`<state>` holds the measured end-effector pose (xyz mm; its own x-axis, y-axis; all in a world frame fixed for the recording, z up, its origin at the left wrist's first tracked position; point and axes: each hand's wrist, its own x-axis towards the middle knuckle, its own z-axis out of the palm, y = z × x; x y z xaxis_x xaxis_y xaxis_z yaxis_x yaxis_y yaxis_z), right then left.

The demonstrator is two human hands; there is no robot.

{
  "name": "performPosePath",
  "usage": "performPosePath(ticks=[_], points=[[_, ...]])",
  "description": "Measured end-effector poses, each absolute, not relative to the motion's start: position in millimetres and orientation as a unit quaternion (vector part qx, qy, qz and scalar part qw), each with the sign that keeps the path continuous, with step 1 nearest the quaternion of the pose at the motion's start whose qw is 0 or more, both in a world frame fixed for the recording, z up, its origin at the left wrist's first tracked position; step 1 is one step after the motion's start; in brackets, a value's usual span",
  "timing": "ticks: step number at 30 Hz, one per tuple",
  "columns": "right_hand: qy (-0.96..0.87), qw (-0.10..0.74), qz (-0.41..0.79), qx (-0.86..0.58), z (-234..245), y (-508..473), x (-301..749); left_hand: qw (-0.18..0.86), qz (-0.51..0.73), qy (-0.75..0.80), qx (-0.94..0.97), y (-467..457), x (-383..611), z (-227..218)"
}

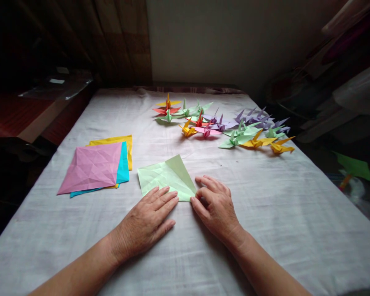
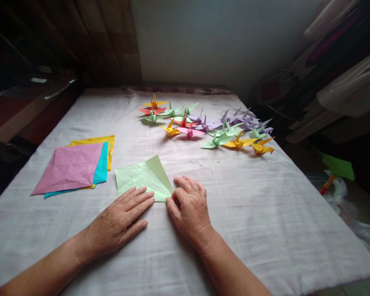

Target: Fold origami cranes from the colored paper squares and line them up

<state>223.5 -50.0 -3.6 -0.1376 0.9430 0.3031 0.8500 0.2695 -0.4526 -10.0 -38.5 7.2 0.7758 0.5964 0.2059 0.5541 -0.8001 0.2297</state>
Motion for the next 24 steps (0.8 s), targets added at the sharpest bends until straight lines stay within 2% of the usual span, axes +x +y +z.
performPosePath(ticks=[15,21,24], points=[[-0.744,0.285,0.109,-0.594,-5.1,-50.4,226.6,0.091,0.141,0.311,0.935,-38.0,-9.6,6.2],[-0.77,0.265,0.078,-0.575,-3.7,-54.3,226.1,0.085,0.152,0.314,0.934,-38.8,-7.7,4.3],[-0.812,0.228,0.052,-0.535,-1.7,-59.2,222.7,0.079,0.157,0.315,0.933,-39.5,-7.6,0.8]])
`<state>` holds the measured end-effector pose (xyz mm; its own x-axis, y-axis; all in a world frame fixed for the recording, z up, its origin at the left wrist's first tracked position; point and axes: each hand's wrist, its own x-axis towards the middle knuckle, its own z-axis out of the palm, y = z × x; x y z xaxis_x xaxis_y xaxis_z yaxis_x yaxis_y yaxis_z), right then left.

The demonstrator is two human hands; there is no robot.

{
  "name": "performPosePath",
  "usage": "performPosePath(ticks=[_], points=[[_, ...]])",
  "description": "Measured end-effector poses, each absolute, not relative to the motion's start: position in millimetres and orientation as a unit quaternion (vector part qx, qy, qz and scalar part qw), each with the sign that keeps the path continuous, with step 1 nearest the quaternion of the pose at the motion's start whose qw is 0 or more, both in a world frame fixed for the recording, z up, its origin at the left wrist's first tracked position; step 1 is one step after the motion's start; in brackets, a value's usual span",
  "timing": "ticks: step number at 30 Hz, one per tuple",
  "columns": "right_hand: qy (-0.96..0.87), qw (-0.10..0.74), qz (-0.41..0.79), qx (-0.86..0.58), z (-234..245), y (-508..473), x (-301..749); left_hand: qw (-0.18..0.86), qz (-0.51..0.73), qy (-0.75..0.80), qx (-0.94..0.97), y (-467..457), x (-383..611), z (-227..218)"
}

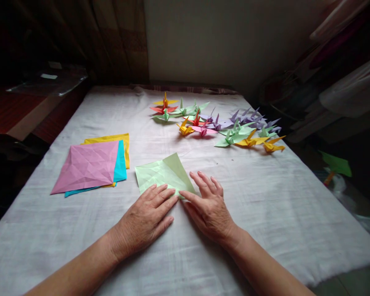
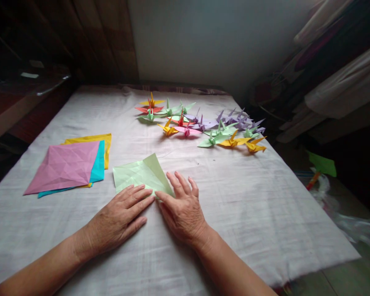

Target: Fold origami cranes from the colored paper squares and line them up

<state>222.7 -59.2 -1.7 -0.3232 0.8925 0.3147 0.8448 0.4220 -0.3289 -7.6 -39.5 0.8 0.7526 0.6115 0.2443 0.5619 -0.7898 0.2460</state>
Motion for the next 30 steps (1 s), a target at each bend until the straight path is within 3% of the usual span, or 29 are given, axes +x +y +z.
performPosePath(ticks=[7,14,30], points=[[-0.858,0.164,0.007,-0.487,3,-66,230,0.076,0.169,0.313,0.932,-39,-8,-3],[-0.864,0.191,-0.02,-0.466,2,-82,246,0.061,0.162,0.307,0.936,-38,-7,-2],[-0.846,0.133,0.007,-0.516,0,-80,240,0.051,0.159,0.309,0.936,-39,-8,-6]])
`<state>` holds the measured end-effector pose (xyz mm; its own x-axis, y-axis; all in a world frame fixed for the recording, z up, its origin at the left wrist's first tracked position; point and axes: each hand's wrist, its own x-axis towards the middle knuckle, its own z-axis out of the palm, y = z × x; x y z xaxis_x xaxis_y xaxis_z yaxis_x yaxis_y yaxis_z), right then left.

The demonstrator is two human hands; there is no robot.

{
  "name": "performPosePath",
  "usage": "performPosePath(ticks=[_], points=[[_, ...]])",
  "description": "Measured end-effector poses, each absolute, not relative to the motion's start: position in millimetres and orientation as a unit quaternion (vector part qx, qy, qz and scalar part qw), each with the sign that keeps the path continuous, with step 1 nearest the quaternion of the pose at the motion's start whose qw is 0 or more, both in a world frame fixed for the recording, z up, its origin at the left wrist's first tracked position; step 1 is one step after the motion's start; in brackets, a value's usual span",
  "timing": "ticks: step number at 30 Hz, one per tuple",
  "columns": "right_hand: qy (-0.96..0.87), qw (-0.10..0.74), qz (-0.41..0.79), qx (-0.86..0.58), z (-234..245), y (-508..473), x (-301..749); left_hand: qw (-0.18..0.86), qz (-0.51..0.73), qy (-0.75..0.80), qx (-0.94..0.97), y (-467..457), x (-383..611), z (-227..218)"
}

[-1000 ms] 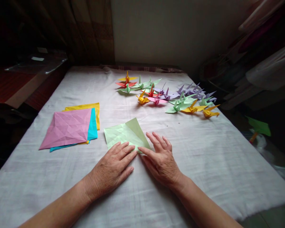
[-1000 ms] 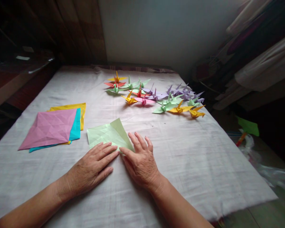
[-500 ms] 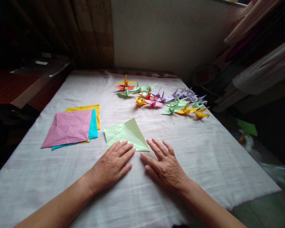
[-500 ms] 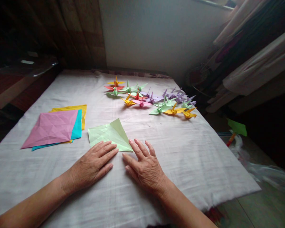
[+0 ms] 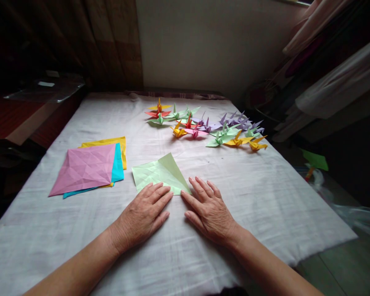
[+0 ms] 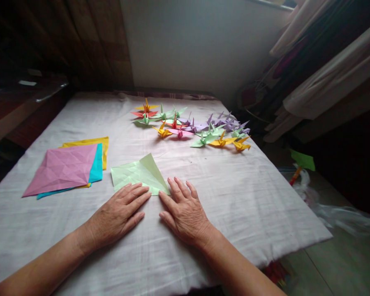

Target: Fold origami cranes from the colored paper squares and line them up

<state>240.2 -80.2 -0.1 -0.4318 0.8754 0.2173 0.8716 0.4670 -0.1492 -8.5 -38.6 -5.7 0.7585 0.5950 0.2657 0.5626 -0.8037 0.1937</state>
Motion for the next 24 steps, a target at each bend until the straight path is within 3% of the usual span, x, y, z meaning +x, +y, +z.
performPosePath(ticks=[24], points=[[-0.838,0.053,-0.003,-0.543,-2,-82,260,0.049,0.086,0.294,0.951,-31,-21,-1]])
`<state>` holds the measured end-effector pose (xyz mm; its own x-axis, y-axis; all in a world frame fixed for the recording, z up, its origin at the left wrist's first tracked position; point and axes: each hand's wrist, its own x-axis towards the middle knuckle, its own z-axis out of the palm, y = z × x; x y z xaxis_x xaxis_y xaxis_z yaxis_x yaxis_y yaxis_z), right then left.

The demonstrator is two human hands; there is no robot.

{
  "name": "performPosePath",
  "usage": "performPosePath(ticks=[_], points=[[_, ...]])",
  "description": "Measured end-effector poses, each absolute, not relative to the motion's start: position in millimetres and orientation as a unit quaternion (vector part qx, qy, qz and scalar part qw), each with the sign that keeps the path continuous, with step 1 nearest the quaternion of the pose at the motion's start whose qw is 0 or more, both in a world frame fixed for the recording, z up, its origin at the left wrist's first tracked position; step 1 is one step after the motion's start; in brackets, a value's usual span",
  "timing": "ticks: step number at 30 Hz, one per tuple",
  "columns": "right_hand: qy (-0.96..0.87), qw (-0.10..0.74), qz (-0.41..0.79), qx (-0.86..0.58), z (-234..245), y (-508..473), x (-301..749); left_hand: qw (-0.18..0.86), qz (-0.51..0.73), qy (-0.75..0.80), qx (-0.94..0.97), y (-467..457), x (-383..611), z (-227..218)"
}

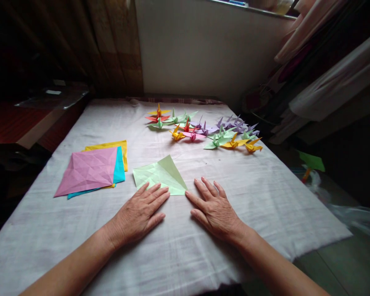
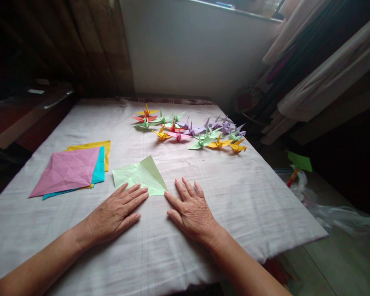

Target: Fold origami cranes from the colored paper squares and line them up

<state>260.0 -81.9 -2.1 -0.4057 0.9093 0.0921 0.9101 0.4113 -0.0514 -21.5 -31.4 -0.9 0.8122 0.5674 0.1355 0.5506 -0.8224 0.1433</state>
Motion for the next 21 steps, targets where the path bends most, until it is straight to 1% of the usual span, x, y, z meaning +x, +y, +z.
performPosePath(ticks=[5,11,21], points=[[-0.835,0.054,0.01,-0.548,-1,-82,259,0.016,0.05,0.304,0.951,-24,-48,3],[-0.831,0.052,0.024,-0.553,-3,-82,259,-0.019,0.044,0.311,0.949,-21,-80,6],[-0.824,0.055,0.046,-0.562,-1,-82,257,-0.043,0.048,0.354,0.933,-22,-88,13]])
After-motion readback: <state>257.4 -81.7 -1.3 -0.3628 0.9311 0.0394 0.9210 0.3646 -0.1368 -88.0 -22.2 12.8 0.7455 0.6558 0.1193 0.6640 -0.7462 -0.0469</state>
